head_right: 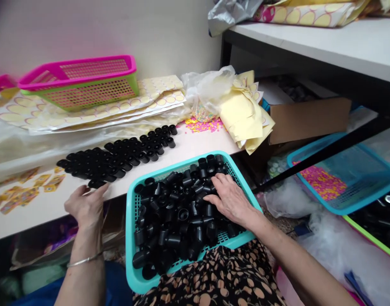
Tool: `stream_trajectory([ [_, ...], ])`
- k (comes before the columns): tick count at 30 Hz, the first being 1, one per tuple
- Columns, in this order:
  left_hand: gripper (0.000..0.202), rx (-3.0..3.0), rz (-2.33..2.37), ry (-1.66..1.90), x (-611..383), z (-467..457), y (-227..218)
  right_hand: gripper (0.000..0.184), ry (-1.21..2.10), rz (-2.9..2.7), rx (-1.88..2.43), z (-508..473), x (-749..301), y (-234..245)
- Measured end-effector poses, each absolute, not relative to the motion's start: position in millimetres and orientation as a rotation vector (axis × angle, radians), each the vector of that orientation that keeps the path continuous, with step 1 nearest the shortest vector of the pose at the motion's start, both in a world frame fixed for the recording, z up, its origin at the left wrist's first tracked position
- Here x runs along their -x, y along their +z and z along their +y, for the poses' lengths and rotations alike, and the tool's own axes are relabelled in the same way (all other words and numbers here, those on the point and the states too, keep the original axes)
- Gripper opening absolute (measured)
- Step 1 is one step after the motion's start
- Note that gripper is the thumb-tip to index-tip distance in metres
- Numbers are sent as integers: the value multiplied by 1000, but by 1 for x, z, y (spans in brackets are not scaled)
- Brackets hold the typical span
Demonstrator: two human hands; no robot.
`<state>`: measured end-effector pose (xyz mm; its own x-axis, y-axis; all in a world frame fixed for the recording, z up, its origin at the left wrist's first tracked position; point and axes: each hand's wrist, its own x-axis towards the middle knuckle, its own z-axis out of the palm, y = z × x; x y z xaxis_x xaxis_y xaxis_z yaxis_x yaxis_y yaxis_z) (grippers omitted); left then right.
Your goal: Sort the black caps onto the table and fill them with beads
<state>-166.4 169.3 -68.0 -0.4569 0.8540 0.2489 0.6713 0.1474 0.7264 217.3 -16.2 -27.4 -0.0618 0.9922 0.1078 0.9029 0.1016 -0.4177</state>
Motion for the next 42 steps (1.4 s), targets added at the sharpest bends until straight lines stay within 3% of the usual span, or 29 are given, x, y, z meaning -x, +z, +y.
stream_trajectory([
  [2, 48, -1609, 2283, 1352, 146, 154, -54, 39, 364, -2073, 1848, -16, -215, -25],
  [4, 36, -1849, 2063, 1383, 115, 134, -36, 38, 407, -2084, 1846, -17, -216, -23],
  [9, 13, -2437, 1101, 804, 29, 107, -11, 47, 656, -2044, 1748, -19, -221, -21],
  [12, 21, -2559, 934, 541, 3, 112, -17, 51, 777, -2018, 1658, -20, -223, -21],
  [18, 24, -2627, 781, 490, -28, 124, -20, 55, 915, -1848, 1550, -19, -221, -24],
  [24, 31, -3014, 440, -36, -64, 138, -3, 28, 801, -1613, 1514, -14, -213, -29],
  [26, 30, -3081, 475, -115, -69, 140, -2, 28, 794, -1568, 1477, -15, -214, -29],
  [31, 17, -2950, 487, 26, -61, 140, -2, 27, 771, -1565, 1385, -17, -218, -30],
  [35, 26, -2533, 411, 340, -45, 125, 1, 23, 610, -1503, 1328, -15, -218, -31],
  [42, 21, -2181, 409, 407, -36, 94, 4, 22, 479, -1612, 1386, -14, -217, -23],
])
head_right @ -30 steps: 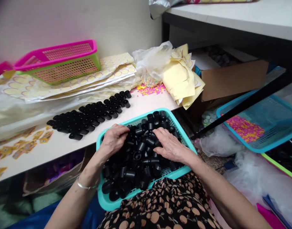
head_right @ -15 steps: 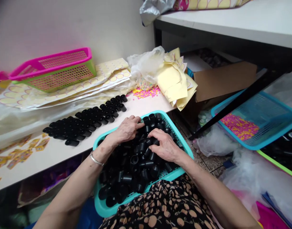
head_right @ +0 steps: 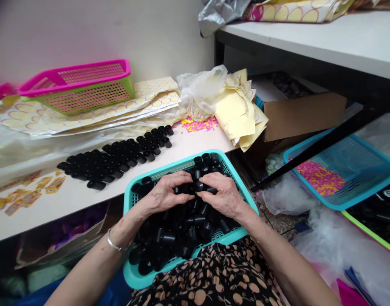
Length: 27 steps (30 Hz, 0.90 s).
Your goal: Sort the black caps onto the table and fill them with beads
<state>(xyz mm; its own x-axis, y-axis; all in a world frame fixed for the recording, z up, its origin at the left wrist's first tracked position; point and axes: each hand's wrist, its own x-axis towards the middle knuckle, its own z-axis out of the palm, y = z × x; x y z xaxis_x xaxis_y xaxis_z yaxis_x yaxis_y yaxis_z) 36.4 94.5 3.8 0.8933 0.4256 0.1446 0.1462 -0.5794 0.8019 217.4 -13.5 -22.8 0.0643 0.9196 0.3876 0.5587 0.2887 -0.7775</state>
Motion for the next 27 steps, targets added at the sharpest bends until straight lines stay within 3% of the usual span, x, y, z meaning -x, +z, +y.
stream_trajectory([
  [6, 25, -2179, 400, 411, -38, 96, -4, 26, 484, -1734, 1428, -16, -216, -19],
  [14, 31, -2254, 431, 303, -40, 97, 2, 21, 210, -1903, 1495, -18, -208, -12],
  [27, 29, -2217, 416, 353, -36, 96, 0, 18, 321, -1903, 1666, -19, -203, -7],
])
